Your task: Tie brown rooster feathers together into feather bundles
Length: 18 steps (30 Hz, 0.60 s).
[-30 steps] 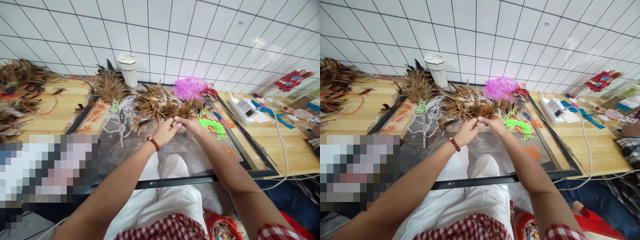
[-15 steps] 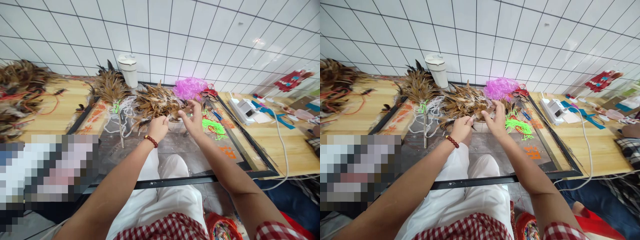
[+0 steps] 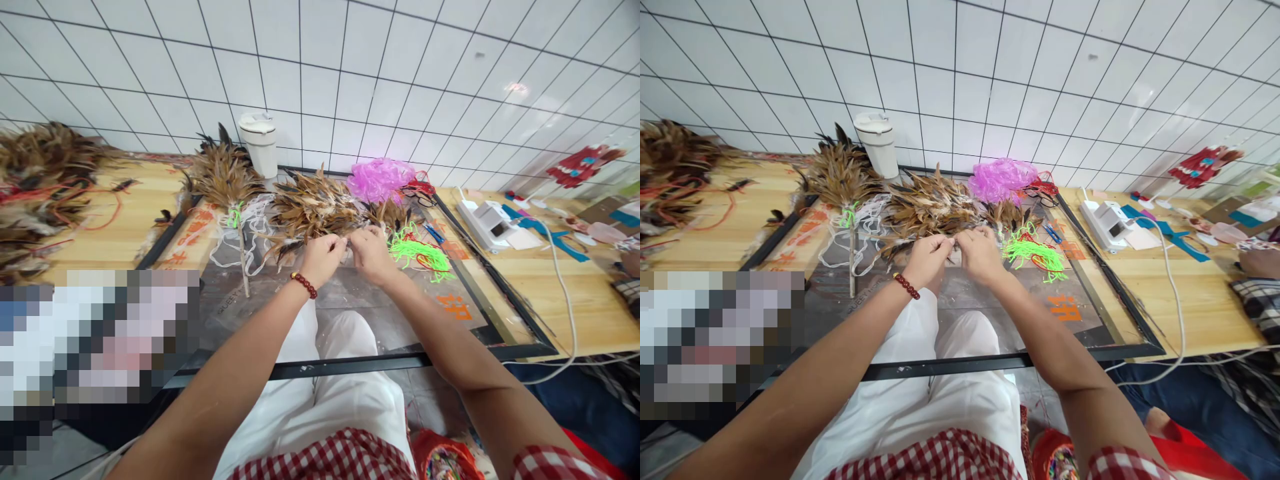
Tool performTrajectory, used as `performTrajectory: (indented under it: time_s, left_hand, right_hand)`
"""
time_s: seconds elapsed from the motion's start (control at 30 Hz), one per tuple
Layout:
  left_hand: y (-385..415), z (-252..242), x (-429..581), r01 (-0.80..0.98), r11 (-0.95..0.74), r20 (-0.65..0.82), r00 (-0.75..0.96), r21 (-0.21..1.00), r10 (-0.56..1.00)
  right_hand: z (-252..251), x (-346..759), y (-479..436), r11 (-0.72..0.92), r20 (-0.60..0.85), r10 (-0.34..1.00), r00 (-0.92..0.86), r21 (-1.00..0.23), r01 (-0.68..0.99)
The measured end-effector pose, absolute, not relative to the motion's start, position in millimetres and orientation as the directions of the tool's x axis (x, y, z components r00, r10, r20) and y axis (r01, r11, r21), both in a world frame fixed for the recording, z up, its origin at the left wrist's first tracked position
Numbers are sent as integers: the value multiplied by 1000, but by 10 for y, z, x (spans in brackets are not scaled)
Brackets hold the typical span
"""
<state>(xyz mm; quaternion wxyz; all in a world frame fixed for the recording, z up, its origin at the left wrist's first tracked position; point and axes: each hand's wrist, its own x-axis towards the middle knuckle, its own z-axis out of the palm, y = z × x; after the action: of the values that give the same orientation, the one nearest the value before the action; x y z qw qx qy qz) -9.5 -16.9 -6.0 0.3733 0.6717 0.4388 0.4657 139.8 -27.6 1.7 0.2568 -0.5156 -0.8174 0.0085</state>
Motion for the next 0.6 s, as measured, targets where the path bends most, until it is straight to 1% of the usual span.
performTrajectory:
  time_s: [0.03,0.07,0.1,0.13,0.17,0.2,0.27,0.37,0.47,0.53,0.6]
  left_hand:
    - [-166,-73,-84,203,-337,312,144,919,939]
    - [-158,-87,-72,150,-339,326,106,929,939]
    - [-147,-98,-61,89,-344,338,76,935,938]
    - [-135,-107,-50,28,-350,348,56,936,936]
    - [-122,-112,-40,-26,-355,356,48,934,933]
    - [-112,-114,-31,-74,-359,363,48,930,930]
    - [-106,-109,-14,-156,-358,373,72,920,925]
    - [-133,-89,5,-269,-296,334,109,917,936]
    - [-173,-70,11,-352,-132,202,168,927,965]
    - [-184,-70,8,-382,-14,111,232,924,966]
    - [-177,-79,3,-418,56,61,261,907,963]
  right_hand:
    - [7,1379,-267,448,405,871,-278,-423,788]
    - [-1,1356,-259,418,386,897,-216,-580,699]
    - [-5,1329,-253,375,346,924,-164,-727,576]
    - [-4,1301,-249,319,290,948,-132,-845,430]
    - [2,1273,-249,257,231,965,-120,-924,283]
    - [14,1247,-252,195,178,976,-123,-969,153]
    - [49,1208,-267,100,104,982,-158,-995,-30]
    - [95,1184,-291,30,61,976,-207,-988,-149]
    - [86,1175,-297,-12,32,971,-237,-983,-183]
    - [49,1160,-295,-25,20,962,-271,-987,-159]
    - [15,1143,-297,-19,14,954,-299,-994,-107]
